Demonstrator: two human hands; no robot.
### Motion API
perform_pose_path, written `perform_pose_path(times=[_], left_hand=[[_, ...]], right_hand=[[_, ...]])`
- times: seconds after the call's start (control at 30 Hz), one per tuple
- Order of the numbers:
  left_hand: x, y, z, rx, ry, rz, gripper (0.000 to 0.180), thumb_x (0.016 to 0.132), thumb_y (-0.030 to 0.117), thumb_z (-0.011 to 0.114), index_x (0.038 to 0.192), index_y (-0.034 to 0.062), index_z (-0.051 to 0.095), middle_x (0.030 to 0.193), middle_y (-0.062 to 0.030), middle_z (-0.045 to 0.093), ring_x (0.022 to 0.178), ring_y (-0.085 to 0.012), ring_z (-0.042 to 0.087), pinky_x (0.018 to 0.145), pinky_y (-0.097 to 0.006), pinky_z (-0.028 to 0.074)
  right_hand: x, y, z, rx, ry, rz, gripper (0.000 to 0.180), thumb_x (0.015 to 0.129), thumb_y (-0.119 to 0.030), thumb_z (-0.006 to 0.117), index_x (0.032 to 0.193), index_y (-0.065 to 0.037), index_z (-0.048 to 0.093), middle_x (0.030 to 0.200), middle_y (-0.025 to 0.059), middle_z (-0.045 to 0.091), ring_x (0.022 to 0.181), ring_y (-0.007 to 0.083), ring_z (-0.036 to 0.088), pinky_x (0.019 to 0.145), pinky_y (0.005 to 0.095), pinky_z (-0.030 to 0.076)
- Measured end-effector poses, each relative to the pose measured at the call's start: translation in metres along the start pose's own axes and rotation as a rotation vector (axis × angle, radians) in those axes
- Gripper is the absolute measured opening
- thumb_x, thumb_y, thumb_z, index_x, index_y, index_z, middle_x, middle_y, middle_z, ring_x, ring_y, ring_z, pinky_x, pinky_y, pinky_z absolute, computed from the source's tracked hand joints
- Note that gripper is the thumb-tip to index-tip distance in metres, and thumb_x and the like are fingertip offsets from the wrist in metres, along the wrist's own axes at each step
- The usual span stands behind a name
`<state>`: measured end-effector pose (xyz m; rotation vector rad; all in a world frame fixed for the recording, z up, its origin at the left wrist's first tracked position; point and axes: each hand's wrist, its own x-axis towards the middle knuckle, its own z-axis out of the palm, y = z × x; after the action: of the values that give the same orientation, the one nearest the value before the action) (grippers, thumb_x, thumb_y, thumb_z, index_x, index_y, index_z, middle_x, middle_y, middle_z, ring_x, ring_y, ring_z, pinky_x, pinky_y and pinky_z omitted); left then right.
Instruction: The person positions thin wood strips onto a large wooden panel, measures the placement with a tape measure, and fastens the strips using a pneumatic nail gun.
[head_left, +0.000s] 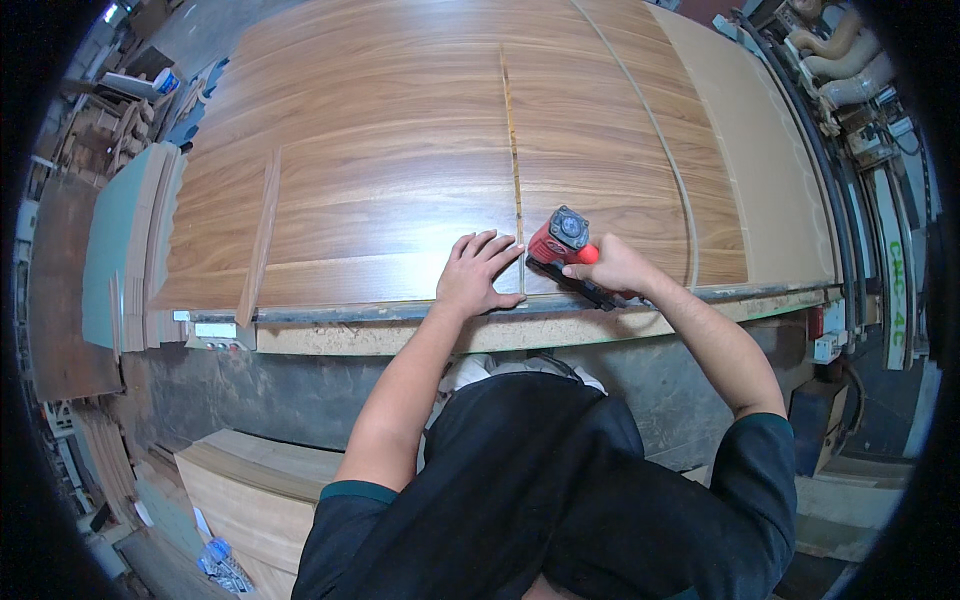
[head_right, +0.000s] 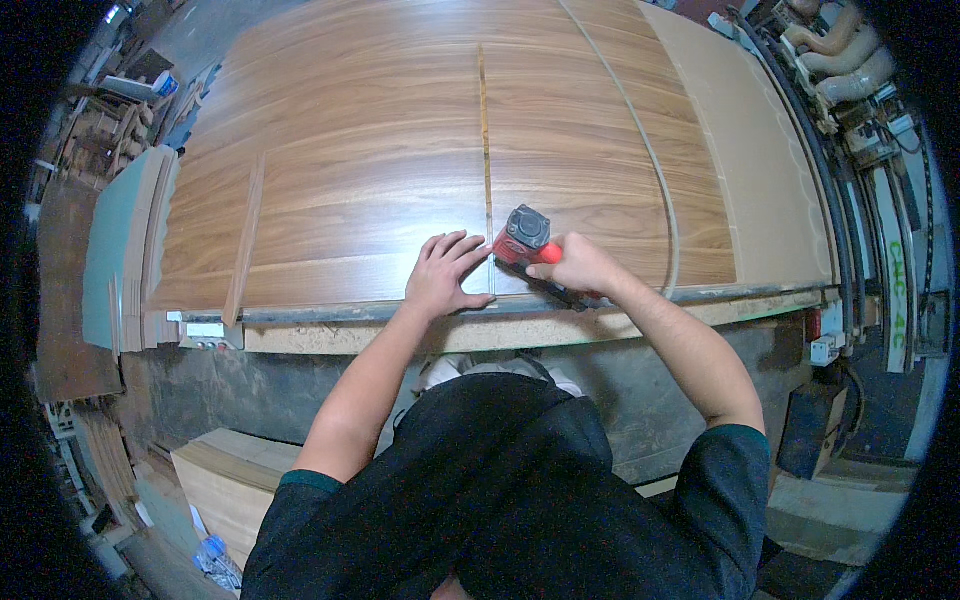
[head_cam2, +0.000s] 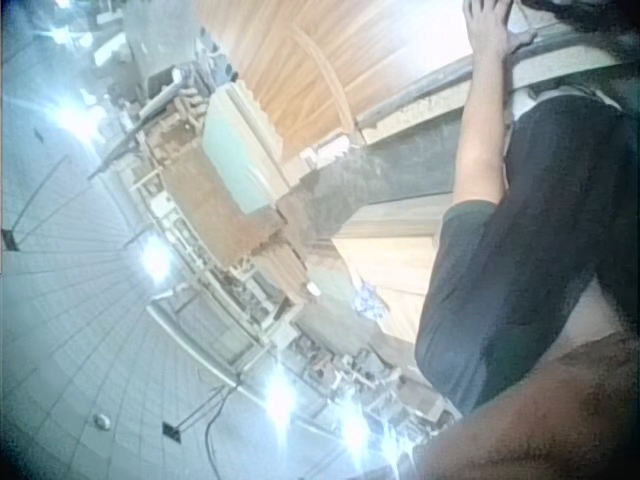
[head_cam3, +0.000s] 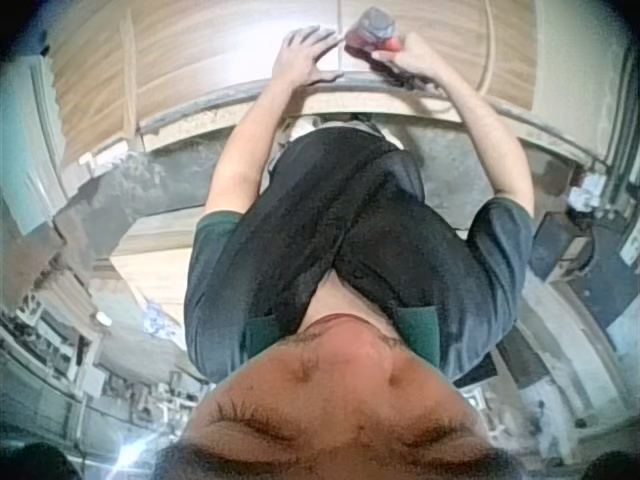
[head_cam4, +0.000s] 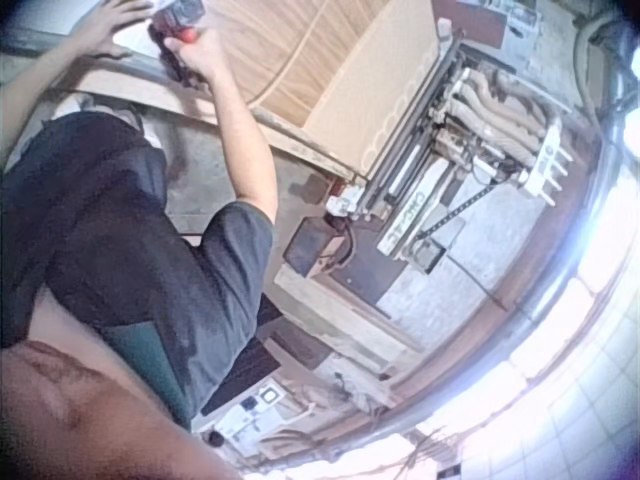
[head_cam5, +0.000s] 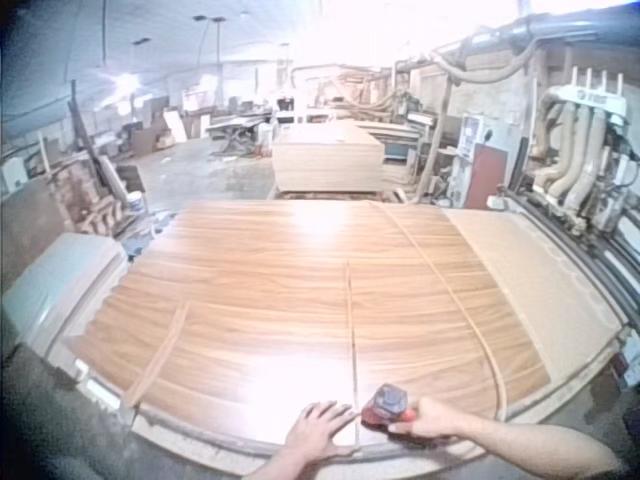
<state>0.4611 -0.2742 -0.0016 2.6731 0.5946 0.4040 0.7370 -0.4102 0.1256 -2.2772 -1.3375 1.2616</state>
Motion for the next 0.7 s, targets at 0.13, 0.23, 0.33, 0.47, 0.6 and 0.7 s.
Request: perform_pose_path(times=[0.13, 0.23, 0.33, 0.47, 0.6, 0.7], left_hand=[[0.0, 0.001, -0.002, -0.009, -0.003, -0.004, 0.094, 0.081, 0.067, 0.091, 0.164, 0.0301, 0.066, 0.169, 0.0006, 0.062, 0.161, -0.0279, 0.05, 0.139, -0.054, 0.032], [0.0, 0.0, -0.002, -0.006, -0.007, -0.003, 0.094, 0.081, 0.069, 0.09, 0.164, 0.03, 0.066, 0.17, 0.0005, 0.062, 0.162, -0.0279, 0.049, 0.139, -0.054, 0.031], [0.0, 0.0, -0.002, -0.005, -0.022, -0.01, 0.093, 0.082, 0.07, 0.089, 0.163, 0.0298, 0.067, 0.17, 0.0004, 0.061, 0.162, -0.0278, 0.048, 0.14, -0.054, 0.03], [0.001, 0.0, -0.003, -0.006, -0.032, -0.006, 0.092, 0.083, 0.071, 0.088, 0.163, 0.0295, 0.067, 0.171, 0.0002, 0.06, 0.163, -0.0277, 0.047, 0.14, -0.054, 0.029], [0.002, 0.0, -0.003, -0.008, -0.029, -0.007, 0.092, 0.083, 0.071, 0.088, 0.163, 0.0291, 0.067, 0.17, -0.0001, 0.061, 0.163, -0.0278, 0.048, 0.14, -0.054, 0.029], [0.0, 0.0, -0.004, -0.008, -0.029, -0.016, 0.092, 0.083, 0.07, 0.089, 0.162, 0.0292, 0.068, 0.169, -0.0002, 0.061, 0.162, -0.0278, 0.048, 0.139, -0.054, 0.03]], right_hand=[[-0.008, -0.02, -0.008, -0.01, -0.043, 0.061, 0.053, 0.097, -0.047, 0.091, 0.126, -0.004, 0.085, 0.099, 0.0198, 0.085, 0.091, 0.0287, 0.082, 0.09, 0.0443, 0.064], [-0.007, -0.019, -0.007, -0.017, -0.032, 0.058, 0.052, 0.097, -0.047, 0.091, 0.126, -0.004, 0.085, 0.099, 0.0202, 0.085, 0.091, 0.0294, 0.082, 0.089, 0.0444, 0.064], [-0.008, -0.026, -0.01, -0.041, -0.035, 0.09, 0.052, 0.096, -0.047, 0.091, 0.125, -0.004, 0.085, 0.098, 0.0205, 0.085, 0.091, 0.0299, 0.083, 0.089, 0.0446, 0.064], [-0.005, -0.022, -0.007, -0.06, -0.027, 0.082, 0.051, 0.096, -0.047, 0.092, 0.123, -0.004, 0.086, 0.097, 0.0206, 0.085, 0.092, 0.0313, 0.083, 0.09, 0.0458, 0.065], [-0.003, -0.023, -0.008, -0.078, -0.028, 0.074, 0.05, 0.096, -0.047, 0.092, 0.121, -0.004, 0.086, 0.097, 0.0209, 0.086, 0.092, 0.0326, 0.084, 0.09, 0.0468, 0.064], [-0.007, -0.036, -0.013, -0.085, -0.048, 0.1, 0.049, 0.095, -0.046, 0.092, 0.118, -0.004, 0.086, 0.097, 0.0221, 0.086, 0.093, 0.0334, 0.084, 0.09, 0.0467, 0.064]])
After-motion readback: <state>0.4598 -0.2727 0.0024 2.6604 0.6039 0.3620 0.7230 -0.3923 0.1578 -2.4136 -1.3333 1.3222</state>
